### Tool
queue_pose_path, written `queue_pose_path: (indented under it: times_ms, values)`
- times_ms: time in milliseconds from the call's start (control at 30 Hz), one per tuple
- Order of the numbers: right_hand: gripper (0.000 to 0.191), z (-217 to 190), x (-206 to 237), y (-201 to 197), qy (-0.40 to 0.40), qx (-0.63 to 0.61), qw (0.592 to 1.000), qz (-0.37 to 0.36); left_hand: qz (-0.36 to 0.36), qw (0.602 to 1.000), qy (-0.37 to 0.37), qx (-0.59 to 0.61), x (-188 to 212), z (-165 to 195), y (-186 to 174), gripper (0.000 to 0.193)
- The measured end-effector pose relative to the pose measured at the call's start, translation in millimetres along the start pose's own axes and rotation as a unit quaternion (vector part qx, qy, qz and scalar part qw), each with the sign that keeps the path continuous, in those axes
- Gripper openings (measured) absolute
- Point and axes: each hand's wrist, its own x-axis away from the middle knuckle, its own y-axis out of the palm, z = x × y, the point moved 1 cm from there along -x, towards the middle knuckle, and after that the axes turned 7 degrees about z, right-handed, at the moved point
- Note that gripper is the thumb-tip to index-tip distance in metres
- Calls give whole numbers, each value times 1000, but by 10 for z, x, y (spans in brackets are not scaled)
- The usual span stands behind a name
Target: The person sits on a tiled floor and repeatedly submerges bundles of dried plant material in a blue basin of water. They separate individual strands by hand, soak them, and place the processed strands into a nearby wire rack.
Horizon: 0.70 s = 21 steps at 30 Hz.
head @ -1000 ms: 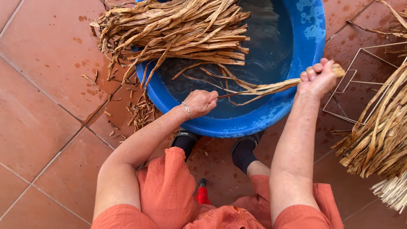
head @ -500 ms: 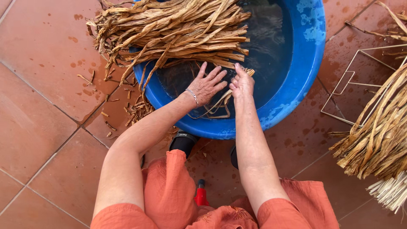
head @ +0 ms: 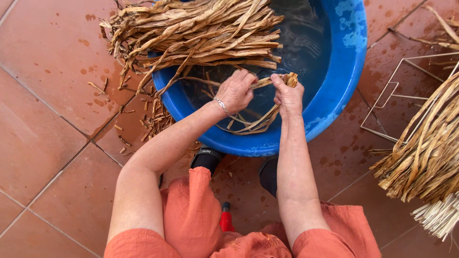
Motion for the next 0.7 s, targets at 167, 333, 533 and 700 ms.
queue_pose_path:
  times_ms: [167,333,533,700]
  values:
    - [18,-116,223,212,-51,23,998,-7,48,987,5,150,-317,107,203,17]
    - [18,108,114,438,-64,-18,996,65,27,979,-125,160,-461,-6,401,27]
    - [20,556,-297,471,-70,-89,993,12,-223,941,-196,162,-641,-58,240,55]
    - [29,842,-663,285,44,-199,979,18,-169,979,-98,60,-624,96,340,52]
